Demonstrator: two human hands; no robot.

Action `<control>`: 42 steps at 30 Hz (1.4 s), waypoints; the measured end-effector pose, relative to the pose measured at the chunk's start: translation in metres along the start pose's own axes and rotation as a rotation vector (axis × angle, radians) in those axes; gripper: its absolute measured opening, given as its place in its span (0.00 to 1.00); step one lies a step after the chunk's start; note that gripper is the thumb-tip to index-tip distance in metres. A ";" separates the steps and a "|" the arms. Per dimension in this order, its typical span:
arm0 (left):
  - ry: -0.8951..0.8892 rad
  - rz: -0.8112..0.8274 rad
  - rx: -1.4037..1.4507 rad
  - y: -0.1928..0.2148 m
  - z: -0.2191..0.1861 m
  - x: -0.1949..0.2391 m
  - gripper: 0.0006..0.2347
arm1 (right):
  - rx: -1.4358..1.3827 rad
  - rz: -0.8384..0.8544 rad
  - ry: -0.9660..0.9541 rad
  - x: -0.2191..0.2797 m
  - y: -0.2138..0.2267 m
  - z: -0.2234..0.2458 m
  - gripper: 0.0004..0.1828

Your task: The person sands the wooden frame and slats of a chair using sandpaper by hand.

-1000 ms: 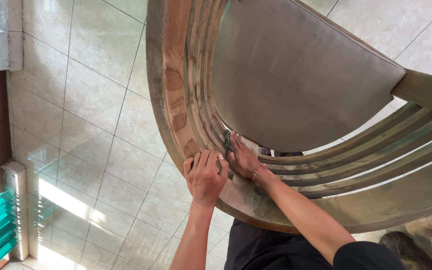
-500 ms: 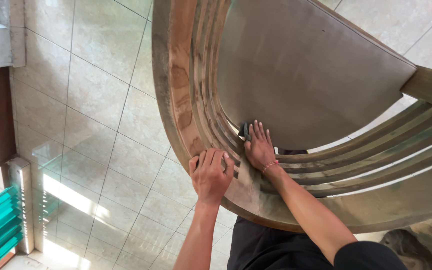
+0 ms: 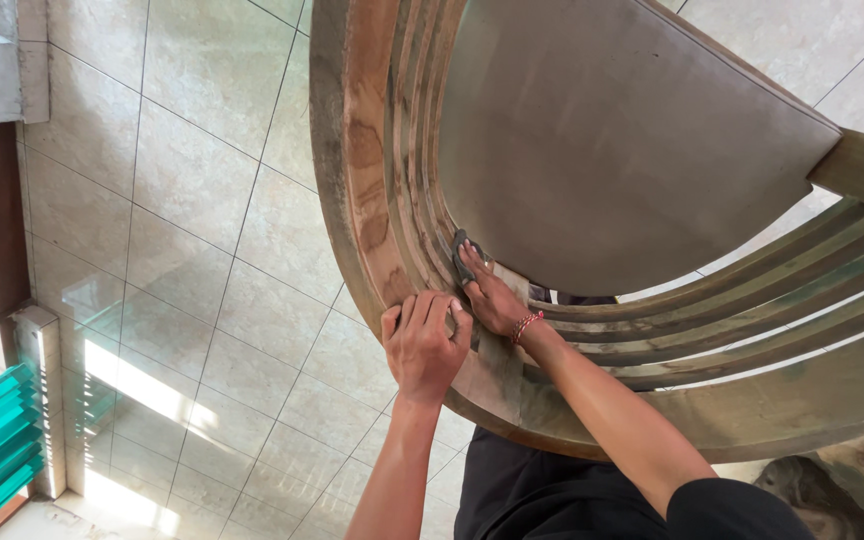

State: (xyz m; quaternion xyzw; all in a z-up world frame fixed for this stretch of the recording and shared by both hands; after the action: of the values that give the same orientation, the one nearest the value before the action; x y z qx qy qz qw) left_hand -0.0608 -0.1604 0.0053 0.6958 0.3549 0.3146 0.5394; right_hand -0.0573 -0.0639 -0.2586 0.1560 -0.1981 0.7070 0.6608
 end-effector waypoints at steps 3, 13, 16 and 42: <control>-0.001 -0.003 0.001 0.001 0.000 0.000 0.03 | 0.187 0.027 -0.264 0.000 -0.004 -0.023 0.39; -0.001 0.000 0.007 0.002 0.000 -0.001 0.03 | 0.226 0.000 -0.024 0.024 -0.006 -0.010 0.38; -0.003 -0.011 0.027 0.004 -0.001 -0.001 0.02 | 0.251 0.032 -0.159 0.027 -0.001 -0.006 0.37; 0.016 -0.007 0.000 -0.003 -0.005 -0.002 0.02 | 0.279 -0.030 -0.104 0.036 0.013 0.017 0.38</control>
State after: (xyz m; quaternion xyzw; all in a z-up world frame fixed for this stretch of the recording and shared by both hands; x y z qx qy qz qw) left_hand -0.0660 -0.1587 0.0036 0.6920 0.3614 0.3185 0.5377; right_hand -0.0738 -0.0411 -0.2277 0.2859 -0.1295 0.7086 0.6320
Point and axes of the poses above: each hand's wrist, its own x-axis away from the middle knuckle, its own y-axis out of the back of the hand, z = x × y, the point moved 7 cm from there along -x, towards the middle knuckle, and after that the axes turned 1 degree about x, right-handed, at the moved point
